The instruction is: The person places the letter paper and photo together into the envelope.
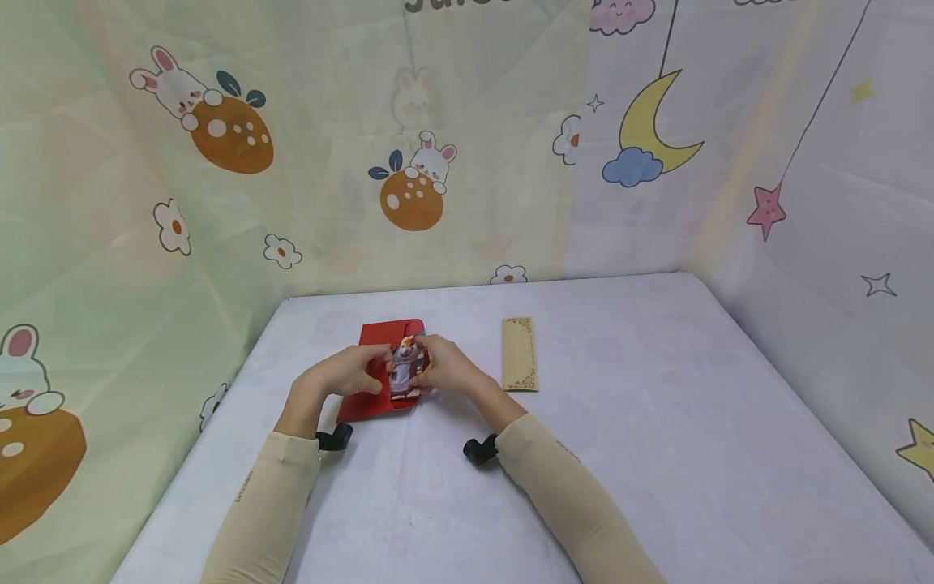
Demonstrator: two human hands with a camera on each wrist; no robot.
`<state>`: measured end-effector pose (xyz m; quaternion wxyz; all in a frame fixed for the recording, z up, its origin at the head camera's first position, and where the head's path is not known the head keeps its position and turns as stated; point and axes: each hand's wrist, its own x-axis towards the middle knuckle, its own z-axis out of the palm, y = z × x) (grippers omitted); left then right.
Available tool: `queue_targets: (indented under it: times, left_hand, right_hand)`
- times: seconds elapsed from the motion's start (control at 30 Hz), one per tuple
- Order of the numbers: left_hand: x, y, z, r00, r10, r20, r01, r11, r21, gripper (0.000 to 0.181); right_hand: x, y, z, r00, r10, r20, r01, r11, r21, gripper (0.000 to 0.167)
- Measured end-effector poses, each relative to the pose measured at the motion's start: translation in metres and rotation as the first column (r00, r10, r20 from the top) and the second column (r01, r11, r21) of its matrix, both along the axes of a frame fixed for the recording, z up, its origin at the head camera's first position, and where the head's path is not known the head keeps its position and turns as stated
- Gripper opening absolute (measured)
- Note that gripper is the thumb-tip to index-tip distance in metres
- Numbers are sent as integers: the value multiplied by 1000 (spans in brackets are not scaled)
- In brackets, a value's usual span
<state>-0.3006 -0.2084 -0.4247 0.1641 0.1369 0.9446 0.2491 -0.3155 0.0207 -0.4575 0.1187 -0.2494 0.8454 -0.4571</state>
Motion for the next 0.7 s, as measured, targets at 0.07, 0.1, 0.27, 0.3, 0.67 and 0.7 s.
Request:
queue_targets:
  times: [0.07,0.1,0.27,0.3,0.67,0.7]
  left_hand:
    - [0,0,0,1000,-2,-3,2,1000,3,34]
    - [0,0,0,1000,-2,-4,2,1000,4,34]
    - [0,0,1,1000,-1,1,1,1000,12,33]
    - [1,0,1,1000,0,3,0,1000,13,33]
    - [1,0,1,1000,-1,-2,1,1000,10,34]
    - [1,0,1,1000,-2,-2,2,1000,11,34]
  right_hand:
    - [0,-2,-2,1000,5,-18,-5,1000,-1,83]
    - [0,-3,-2,1000,4,-28,-4,1000,1,84]
    - [1,-4,-3,997,-8,-72,8,1000,-10,85]
    - [1,-3,-3,997,-12,-75,11,1000,-12,86]
    - [0,-5,-4,999,-5,-51,6,1000,27,89]
    - [0,-6,-4,999,-7,-49,9,999,33,90]
